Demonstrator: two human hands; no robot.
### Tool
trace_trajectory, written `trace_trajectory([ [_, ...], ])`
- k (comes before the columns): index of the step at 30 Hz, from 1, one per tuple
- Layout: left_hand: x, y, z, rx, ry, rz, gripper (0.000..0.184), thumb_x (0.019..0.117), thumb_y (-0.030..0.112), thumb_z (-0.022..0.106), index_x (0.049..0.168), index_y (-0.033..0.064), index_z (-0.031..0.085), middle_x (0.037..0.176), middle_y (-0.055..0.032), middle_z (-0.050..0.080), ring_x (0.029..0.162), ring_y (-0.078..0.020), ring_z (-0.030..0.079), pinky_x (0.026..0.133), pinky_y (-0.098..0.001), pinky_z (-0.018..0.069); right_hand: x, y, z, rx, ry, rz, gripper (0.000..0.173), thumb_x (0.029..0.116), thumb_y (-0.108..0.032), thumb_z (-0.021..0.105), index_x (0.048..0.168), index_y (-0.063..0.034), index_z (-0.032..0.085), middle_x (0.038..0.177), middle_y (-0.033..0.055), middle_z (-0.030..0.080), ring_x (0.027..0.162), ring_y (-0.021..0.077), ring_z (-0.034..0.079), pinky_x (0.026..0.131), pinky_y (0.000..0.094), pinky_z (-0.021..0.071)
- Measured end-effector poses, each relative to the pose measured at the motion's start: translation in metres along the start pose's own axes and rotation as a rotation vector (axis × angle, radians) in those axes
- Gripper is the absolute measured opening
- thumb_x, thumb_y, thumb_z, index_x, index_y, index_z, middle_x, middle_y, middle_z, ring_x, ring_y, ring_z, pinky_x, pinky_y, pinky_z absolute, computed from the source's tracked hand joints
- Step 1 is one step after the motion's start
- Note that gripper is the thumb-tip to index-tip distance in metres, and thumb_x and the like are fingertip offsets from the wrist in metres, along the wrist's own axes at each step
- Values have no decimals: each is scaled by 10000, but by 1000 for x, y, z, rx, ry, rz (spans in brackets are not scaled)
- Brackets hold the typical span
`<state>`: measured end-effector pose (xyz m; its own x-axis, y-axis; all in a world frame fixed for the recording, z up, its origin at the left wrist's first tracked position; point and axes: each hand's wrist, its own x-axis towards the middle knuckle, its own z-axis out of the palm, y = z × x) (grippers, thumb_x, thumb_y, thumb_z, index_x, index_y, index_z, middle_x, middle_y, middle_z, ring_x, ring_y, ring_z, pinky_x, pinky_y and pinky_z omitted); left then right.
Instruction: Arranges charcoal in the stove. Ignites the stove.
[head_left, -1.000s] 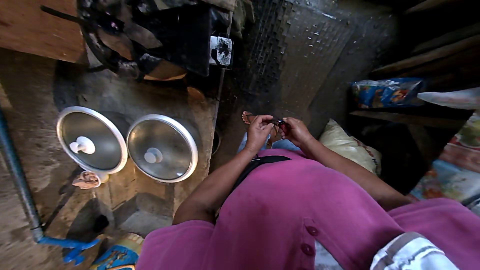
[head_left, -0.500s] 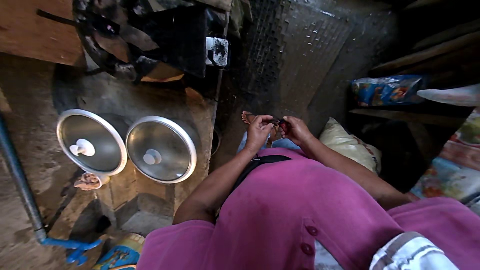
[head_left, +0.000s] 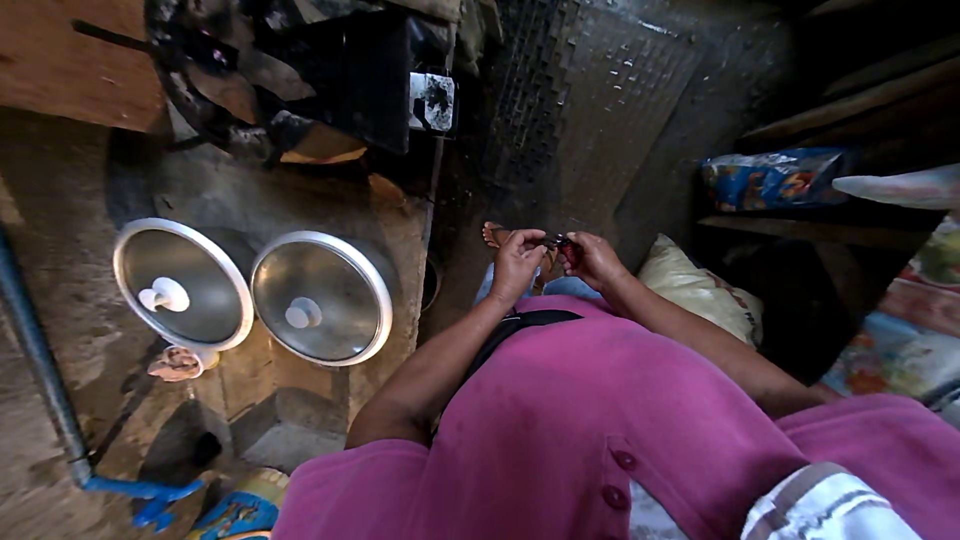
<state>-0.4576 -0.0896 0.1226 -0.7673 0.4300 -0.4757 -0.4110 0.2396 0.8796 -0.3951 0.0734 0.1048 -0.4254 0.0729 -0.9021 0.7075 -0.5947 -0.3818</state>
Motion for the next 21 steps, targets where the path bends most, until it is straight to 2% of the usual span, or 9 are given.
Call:
trace_trajectory([
  [5, -2, -1, 0, -1, -3, 2, 264, 923, -58, 651, 1187, -65, 643, 1189, -175, 649, 954, -173, 676, 859, -313, 590, -2, -1, 0, 13, 12, -6, 296, 1099, -283, 402, 1050, -78, 610, 758, 45, 619, 570, 128, 578, 498, 270, 498],
  [21, -6, 1, -2, 2, -4, 2, 254, 925, -55, 655, 1179, -52, 651, 1182, -162, 652, 937, -163, 679, 846, -309, 595, -3, 1, -1, 11, 15, -11, 316, 1102, -293, 388, 1051, -80, 615, 770, 40, 630, 567, 125, 578, 491, 264, 491],
])
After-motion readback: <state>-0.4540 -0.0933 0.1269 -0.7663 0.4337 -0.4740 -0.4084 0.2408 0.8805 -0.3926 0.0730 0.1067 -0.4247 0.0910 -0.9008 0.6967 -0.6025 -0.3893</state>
